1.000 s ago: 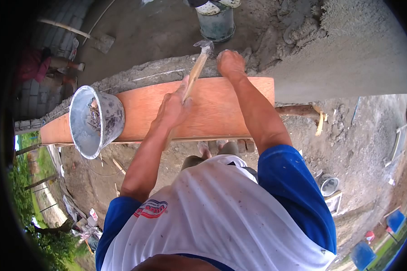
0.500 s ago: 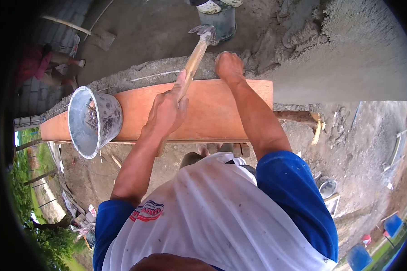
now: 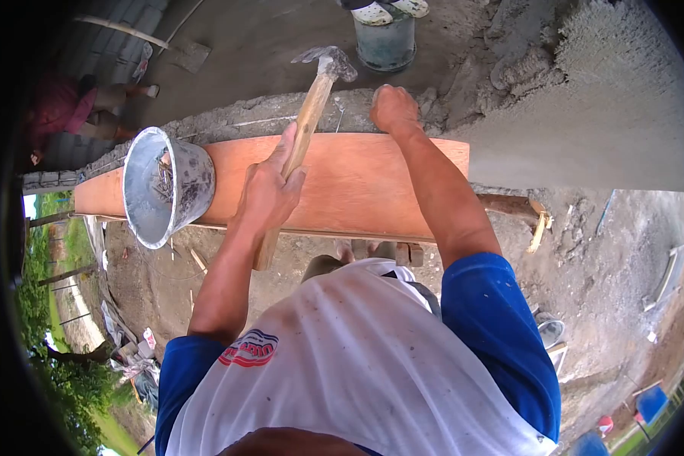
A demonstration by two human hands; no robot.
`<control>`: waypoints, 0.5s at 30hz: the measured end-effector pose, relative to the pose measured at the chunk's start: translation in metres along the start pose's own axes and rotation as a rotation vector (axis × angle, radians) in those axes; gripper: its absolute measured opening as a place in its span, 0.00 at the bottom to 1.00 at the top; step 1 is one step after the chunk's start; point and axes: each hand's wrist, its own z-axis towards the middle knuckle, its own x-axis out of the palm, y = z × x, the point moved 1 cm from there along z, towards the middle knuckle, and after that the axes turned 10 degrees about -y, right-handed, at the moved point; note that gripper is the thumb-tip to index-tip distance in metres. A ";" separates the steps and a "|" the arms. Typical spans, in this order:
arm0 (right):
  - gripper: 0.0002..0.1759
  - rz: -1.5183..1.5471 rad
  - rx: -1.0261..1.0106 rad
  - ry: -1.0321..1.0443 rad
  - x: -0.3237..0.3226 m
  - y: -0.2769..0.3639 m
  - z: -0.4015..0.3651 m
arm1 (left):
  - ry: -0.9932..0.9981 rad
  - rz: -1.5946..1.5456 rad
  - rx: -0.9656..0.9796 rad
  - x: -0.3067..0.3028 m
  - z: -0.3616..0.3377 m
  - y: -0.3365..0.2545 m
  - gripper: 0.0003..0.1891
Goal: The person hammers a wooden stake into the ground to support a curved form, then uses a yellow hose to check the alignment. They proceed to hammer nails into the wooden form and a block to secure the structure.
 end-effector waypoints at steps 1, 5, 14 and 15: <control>0.12 -0.031 -0.033 0.037 -0.002 0.001 0.000 | -0.032 -0.064 -0.003 0.002 -0.005 0.006 0.35; 0.12 -0.052 -0.103 0.010 -0.004 -0.001 -0.005 | -0.027 -0.110 -0.039 0.005 -0.017 0.024 0.34; 0.12 -0.069 -0.088 -0.117 0.014 -0.007 -0.012 | -0.071 -0.145 -0.092 -0.017 -0.054 0.054 0.35; 0.11 -0.022 -0.084 -0.142 0.009 -0.004 -0.016 | -0.095 -0.160 -0.102 -0.020 -0.058 0.061 0.35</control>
